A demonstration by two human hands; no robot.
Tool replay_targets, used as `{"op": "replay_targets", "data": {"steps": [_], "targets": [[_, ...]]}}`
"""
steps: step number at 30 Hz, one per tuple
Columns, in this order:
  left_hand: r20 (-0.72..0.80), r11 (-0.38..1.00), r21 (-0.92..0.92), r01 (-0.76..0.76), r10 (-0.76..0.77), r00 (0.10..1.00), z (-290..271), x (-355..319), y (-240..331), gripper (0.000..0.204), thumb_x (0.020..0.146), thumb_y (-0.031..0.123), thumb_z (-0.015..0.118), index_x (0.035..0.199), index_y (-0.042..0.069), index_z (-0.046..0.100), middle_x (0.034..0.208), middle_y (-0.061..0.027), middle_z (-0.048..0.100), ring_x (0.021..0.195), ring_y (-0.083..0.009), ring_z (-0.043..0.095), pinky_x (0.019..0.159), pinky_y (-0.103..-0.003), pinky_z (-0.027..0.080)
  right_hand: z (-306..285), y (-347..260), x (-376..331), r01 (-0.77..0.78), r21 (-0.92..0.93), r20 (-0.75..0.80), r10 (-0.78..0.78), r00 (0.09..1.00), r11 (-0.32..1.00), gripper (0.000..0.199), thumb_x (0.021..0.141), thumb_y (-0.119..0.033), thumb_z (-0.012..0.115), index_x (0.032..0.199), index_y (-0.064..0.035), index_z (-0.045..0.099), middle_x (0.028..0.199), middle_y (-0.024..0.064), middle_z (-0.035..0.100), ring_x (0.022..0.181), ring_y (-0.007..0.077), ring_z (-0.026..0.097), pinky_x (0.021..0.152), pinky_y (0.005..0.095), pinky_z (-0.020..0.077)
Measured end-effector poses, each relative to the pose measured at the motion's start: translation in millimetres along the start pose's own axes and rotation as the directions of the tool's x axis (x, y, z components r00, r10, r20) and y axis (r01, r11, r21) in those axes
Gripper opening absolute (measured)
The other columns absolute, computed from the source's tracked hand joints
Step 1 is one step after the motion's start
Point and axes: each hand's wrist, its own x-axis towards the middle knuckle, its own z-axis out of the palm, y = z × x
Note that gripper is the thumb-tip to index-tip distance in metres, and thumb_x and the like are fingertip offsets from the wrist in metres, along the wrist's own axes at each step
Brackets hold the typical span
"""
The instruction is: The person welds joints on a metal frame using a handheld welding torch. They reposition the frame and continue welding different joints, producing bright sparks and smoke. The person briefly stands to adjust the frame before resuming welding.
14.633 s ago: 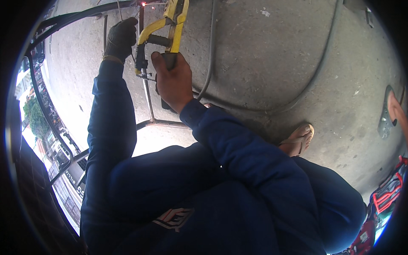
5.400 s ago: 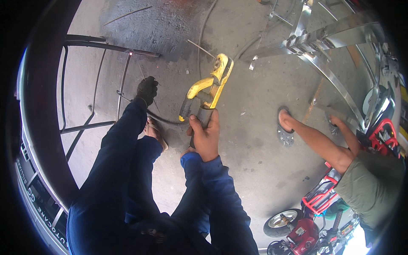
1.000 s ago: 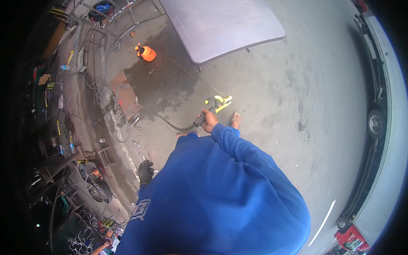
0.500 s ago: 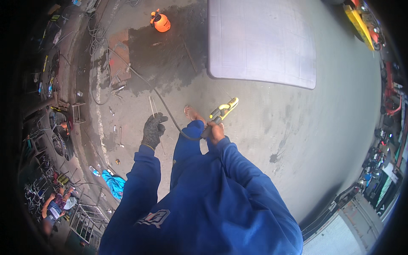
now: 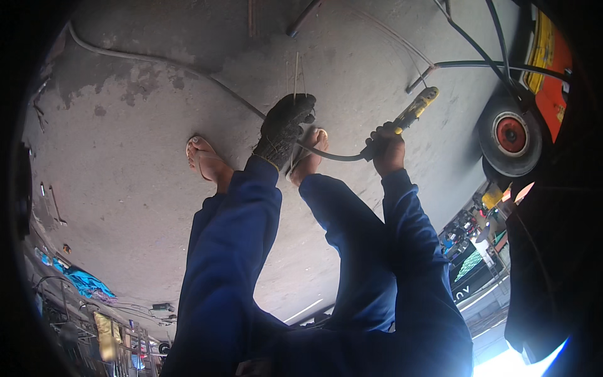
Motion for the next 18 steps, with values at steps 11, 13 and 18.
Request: {"op": "replay_targets", "data": {"steps": [11,13,18], "targets": [[0.23,0.859,0.367,-0.358,0.289,0.929,76,216,-6,0.032,0.091,0.04,0.067,0.102,0.011,0.073,0.091,-0.0101,0.071,0.081,-0.022,0.068,0.074,-0.036,0.054,-12,20,92,0.049,0.229,0.181,-0.092,0.979,0.972,0.023,0.084,-0.012,0.059,0.106,-0.0141,0.054,0.08,-0.0022,0.05,0.064,0.0125,0.049,0.06,0.0314,0.0461],[0.274,0.919,0.122,-0.376,0.333,0.902,101,245,11,0.022,0.094,0.027,0.068,0.106,0.008,0.071,0.078,-0.0011,0.062,0.067,-0.01,0.057,0.059,-0.027,0.047,-1,-3,106,0.067,0.249,0.19,-0.116,0.975,0.966,0.021,0.085,-0.013,0.058,0.105,-0.0115,0.052,0.078,-0.0017,0.047,0.059,0.0089,0.045,0.054,0.0264,0.0419],[0.04,0.89,0.403,-0.213,0.215,0.976,160,305,38,0.045,0.091,0.055,0.065,0.108,0.014,0.07,0.077,-0.0039,0.065,0.063,-0.0152,0.056,0.062,-0.031,0.044,23,-54,112,0.163,0.297,0.237,-0.238,0.942,0.941,0.02,0.089,-0.014,0.057,0.107,-0.0076,0.051,0.08,0.0003,0.05,0.061,0.009,0.049,0.054,0.0259,0.0452]]}}
